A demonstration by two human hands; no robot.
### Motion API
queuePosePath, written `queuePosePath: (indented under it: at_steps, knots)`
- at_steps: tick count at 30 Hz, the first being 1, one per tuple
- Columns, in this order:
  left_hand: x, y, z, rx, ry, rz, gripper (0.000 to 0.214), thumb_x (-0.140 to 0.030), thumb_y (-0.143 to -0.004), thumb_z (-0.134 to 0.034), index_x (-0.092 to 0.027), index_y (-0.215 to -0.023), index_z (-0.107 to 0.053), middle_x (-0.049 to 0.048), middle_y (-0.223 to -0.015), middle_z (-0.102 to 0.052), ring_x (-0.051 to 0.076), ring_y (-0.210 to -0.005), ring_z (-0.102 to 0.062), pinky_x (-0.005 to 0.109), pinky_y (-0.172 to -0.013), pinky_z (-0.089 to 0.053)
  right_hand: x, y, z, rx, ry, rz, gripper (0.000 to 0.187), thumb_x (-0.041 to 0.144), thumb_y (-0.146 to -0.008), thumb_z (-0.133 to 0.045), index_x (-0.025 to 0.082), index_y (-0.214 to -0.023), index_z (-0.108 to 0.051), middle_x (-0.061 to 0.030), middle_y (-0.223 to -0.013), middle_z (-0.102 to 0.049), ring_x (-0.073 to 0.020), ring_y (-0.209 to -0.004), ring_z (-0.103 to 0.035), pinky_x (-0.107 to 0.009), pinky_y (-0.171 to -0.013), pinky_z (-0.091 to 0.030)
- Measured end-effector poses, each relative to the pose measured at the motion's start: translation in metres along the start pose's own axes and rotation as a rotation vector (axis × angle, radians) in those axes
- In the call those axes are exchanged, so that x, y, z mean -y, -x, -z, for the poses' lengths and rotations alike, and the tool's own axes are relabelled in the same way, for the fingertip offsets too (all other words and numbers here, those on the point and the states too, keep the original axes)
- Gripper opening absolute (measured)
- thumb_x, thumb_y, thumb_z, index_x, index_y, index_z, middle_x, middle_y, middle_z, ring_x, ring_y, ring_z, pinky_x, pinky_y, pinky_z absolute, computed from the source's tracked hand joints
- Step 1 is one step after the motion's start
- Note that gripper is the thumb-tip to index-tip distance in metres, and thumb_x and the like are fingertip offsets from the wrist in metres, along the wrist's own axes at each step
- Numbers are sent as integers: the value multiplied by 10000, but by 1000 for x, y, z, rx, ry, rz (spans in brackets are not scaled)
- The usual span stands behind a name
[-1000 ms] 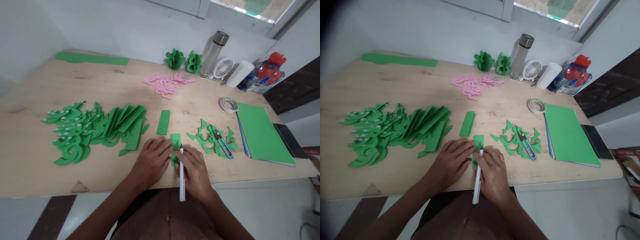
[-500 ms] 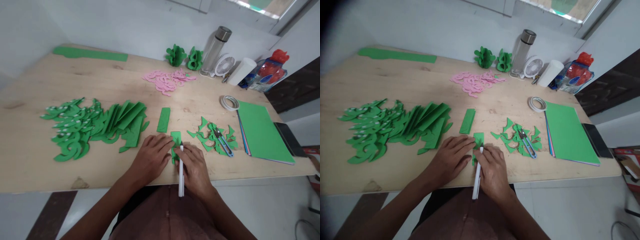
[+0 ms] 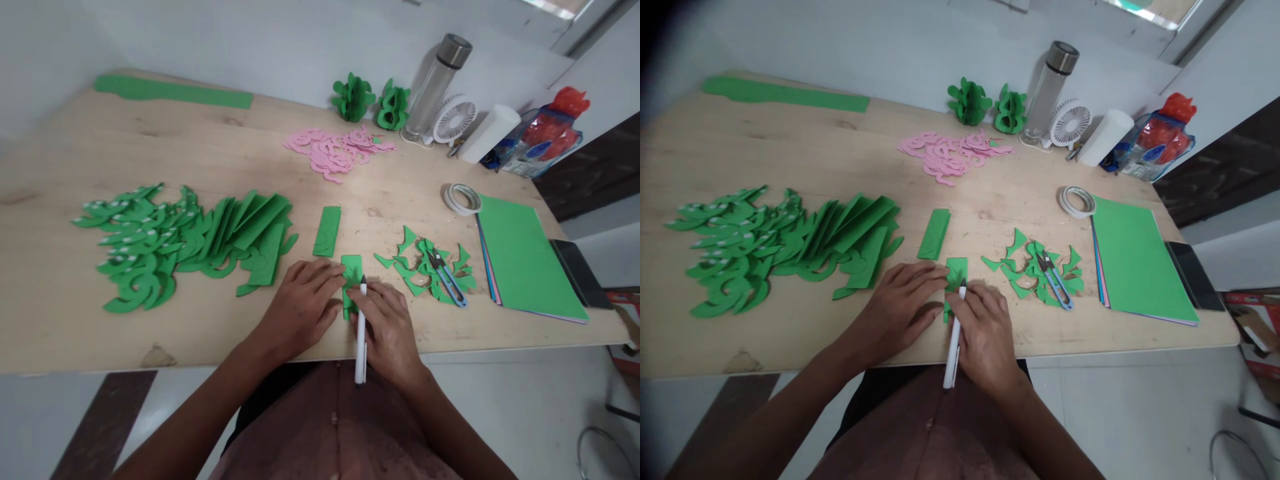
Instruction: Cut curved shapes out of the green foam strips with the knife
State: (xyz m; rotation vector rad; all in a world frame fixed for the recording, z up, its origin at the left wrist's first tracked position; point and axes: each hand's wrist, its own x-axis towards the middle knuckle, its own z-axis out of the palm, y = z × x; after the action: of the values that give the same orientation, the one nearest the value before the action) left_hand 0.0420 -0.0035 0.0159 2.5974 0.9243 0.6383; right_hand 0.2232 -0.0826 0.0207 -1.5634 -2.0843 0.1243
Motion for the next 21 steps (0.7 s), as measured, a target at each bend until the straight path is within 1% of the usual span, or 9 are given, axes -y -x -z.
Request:
queuePosePath:
  at_steps: [8,13,16,21]
  knots:
    - [1,1,-1,-1,5,-5,292,-228,-920,-498,-167,-1182,-613,119,-1342,-641,312,-1288,-524,539,-1080,-395,-1,1,-1,12,3,2,346,164,-993,-470,224,-1313,-586,-80,-1146,-729,-270,-1197,-563,-430,-995,-408]
    - [2,3,0,12,14,-10,319,-232,-919,-491,-186,-1215,-599,105,-1366,-624,305,-1313,-503,538,-1099,-378,-1,1,-1,11,10,-3,342,176,-993,-472,219,-1311,-592,-88,-1145,-727,-272,-1193,-568,-434,-989,-419]
    - [2,3,0,18,16,-28,329,-263,-915,-520,-169,-1222,-595,116,-1380,-612,315,-1325,-487,540,-1105,-370,-1,1,-1,14,10,-4,354,175,-987,-476,219,-1320,-589,-89,-1151,-727,-274,-1203,-567,-439,-1002,-417]
    - [2,3,1,22,11,-24,326,-261,-914,-522,-160,-1214,-602,121,-1380,-612,317,-1323,-485,536,-1097,-376,0,1,0,20,11,-10,354,171,-987,-473,214,-1316,-595,-92,-1155,-727,-273,-1217,-559,-441,-1003,-418]
